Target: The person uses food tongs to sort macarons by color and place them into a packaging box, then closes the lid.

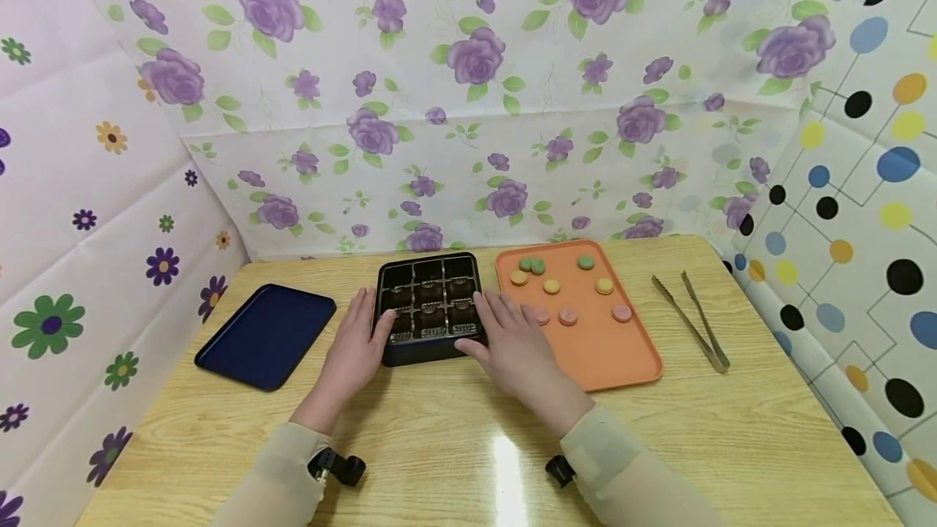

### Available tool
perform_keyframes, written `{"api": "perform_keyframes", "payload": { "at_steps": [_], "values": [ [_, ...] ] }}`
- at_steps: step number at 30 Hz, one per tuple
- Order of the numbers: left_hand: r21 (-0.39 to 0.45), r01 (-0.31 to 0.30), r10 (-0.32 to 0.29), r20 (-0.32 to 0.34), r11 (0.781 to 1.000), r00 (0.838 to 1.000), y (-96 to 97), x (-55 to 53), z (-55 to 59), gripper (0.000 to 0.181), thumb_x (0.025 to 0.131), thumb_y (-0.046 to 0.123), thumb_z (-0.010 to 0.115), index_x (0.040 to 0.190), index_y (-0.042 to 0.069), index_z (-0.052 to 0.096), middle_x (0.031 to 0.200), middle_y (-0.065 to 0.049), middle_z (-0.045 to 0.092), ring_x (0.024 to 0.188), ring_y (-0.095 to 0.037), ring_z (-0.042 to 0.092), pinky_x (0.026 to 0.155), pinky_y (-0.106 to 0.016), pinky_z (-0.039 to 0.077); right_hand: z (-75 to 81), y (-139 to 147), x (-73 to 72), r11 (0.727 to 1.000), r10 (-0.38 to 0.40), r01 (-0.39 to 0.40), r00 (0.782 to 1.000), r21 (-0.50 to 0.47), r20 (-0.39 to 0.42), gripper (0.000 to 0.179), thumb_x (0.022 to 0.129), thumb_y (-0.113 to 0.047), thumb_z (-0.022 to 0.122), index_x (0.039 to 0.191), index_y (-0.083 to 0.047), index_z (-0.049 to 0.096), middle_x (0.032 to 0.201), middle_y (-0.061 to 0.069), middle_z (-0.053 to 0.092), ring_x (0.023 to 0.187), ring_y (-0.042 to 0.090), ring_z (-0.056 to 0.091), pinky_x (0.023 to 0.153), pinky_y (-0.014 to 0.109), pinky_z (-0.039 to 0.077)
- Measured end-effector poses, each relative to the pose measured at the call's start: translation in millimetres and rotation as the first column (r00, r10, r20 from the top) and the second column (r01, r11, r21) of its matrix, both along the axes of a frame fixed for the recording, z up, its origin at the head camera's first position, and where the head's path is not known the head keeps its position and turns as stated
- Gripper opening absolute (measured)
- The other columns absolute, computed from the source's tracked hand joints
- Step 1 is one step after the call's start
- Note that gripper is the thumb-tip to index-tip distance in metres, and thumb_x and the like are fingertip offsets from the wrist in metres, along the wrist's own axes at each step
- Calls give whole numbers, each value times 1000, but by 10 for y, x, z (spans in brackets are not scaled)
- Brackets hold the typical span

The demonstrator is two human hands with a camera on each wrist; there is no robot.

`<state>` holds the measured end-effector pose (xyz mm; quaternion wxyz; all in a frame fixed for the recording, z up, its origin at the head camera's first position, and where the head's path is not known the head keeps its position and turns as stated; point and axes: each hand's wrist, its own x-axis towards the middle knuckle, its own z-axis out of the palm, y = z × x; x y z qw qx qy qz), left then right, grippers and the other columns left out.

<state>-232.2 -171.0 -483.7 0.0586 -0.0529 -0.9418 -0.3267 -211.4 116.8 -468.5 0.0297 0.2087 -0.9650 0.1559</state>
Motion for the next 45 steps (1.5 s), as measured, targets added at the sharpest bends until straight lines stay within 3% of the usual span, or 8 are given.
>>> {"api": "perform_keyframes", "payload": {
  "at_steps": [11,19,25,33,45],
  "values": [
    [23,-4,3,47,1000,999,9,-4,-21,79,120,53,41,178,6,17,184,-18,9,169,-41,9,133,-64,17,-45,-34,31,999,31,-31,999,-24,-13,86,113,-58,54,174,-2,29,178,24,28,164,41,29,131,65,25],
    [35,-1,-2,82,999,997,6,-14,-65,81,120,56,40,178,7,13,184,-18,8,169,-41,7,132,-65,19,-58,-42,52,999,41,-40,999,-32,34,85,114,-57,54,174,-2,30,179,25,26,165,41,25,132,64,21],
    [61,0,-5,92,998,996,13,-24,-91,82,120,55,40,178,6,9,184,-20,8,169,-41,8,132,-65,19,-92,-48,56,998,42,-40,999,-57,31,89,114,-63,46,173,1,29,178,26,25,165,41,26,131,64,23],
    [103,-4,-8,120,995,993,35,-21,-103,84,119,57,39,178,7,6,183,-23,11,168,-41,11,131,-65,20,-65,-90,69,999,18,-15,998,-35,67,90,113,-60,52,174,0,24,181,23,19,167,38,21,133,60,20],
    [137,3,-21,128,991,992,54,-30,-127,81,120,53,41,178,7,7,182,-23,11,168,-41,9,131,-66,19,-102,-72,148,998,17,-15,999,-64,42,91,113,-62,53,173,2,28,179,26,22,164,42,27,133,59,22]
  ]
}}
